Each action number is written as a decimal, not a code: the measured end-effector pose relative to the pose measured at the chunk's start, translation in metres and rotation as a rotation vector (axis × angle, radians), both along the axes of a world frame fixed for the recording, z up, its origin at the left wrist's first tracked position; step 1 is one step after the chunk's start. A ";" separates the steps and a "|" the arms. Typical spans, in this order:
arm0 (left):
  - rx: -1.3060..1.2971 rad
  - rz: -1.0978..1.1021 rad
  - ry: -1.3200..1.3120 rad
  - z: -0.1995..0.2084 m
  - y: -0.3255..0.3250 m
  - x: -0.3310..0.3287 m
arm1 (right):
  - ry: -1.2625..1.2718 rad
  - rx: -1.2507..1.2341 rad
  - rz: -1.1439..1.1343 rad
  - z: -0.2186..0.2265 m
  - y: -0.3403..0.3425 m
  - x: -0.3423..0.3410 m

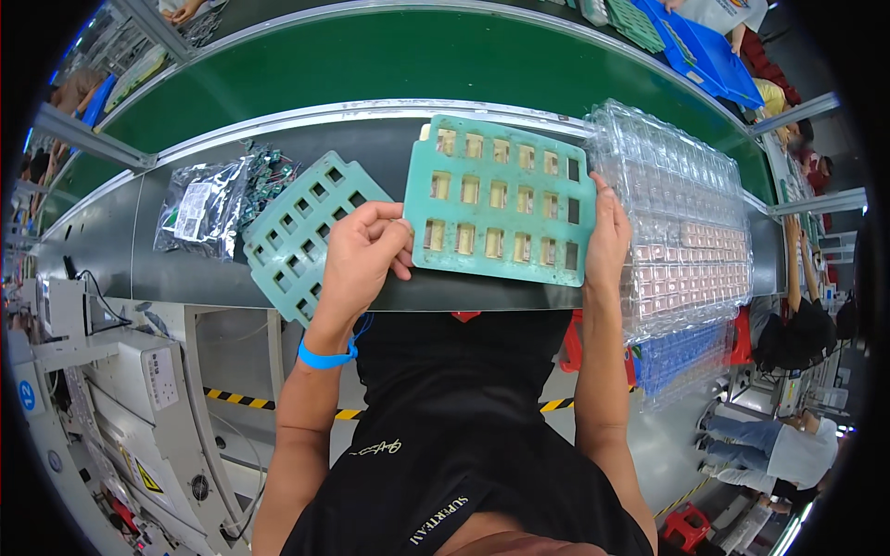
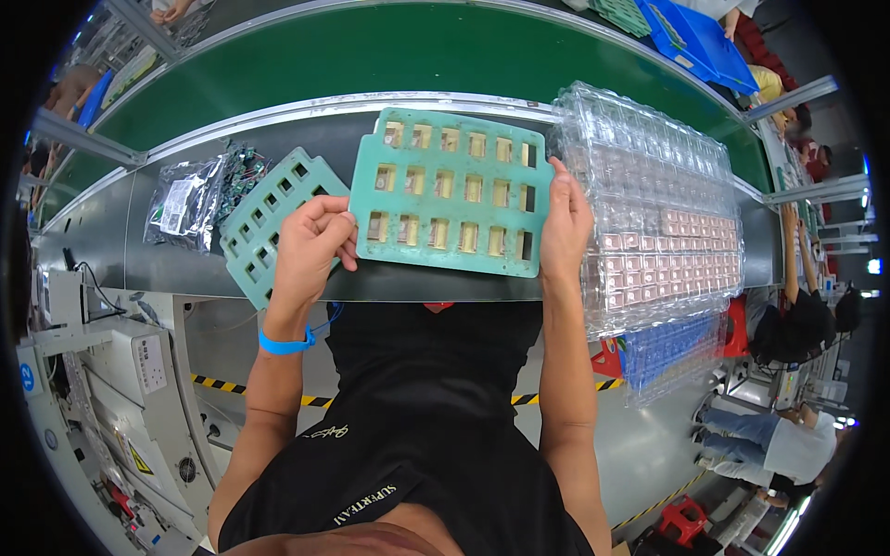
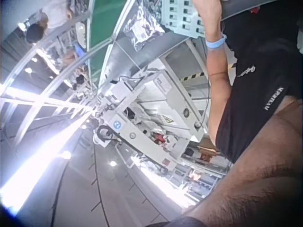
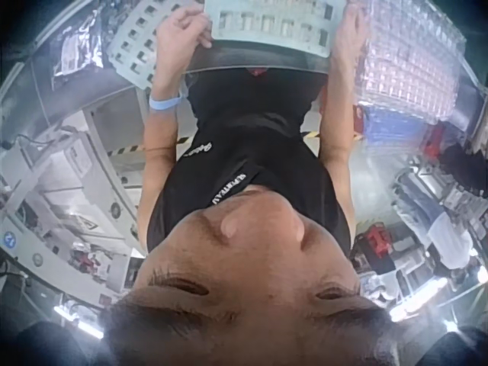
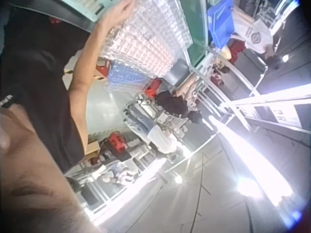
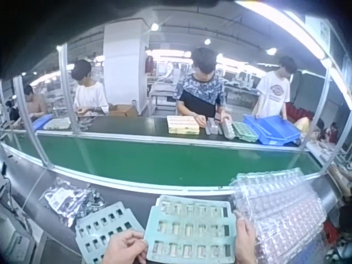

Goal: Placing small electronic components into a component tray on an assembly line.

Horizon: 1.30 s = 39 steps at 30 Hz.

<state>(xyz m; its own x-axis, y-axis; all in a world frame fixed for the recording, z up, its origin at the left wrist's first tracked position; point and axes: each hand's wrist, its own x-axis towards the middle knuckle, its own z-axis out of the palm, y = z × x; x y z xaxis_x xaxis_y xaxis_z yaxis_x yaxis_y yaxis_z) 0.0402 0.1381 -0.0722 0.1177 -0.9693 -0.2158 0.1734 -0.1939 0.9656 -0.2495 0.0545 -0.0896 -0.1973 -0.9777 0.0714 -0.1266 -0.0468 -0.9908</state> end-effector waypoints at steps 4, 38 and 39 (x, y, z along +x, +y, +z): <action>0.008 0.025 -0.021 -0.003 -0.003 0.005 | -0.010 -0.006 0.005 -0.006 0.000 0.005; 0.098 -0.014 -0.172 -0.013 -0.010 0.015 | -0.011 0.083 0.043 -0.026 -0.005 0.012; 0.108 -0.044 -0.166 -0.013 -0.011 0.016 | -0.086 0.117 0.053 -0.028 -0.006 0.013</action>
<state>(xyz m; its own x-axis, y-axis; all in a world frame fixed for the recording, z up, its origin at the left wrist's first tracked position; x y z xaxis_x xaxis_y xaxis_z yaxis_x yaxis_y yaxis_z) 0.0566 0.1272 -0.0850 0.1184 -0.9465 -0.3001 0.0023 -0.3020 0.9533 -0.2367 0.0482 -0.1173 -0.1454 -0.9876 -0.0590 -0.0414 0.0657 -0.9970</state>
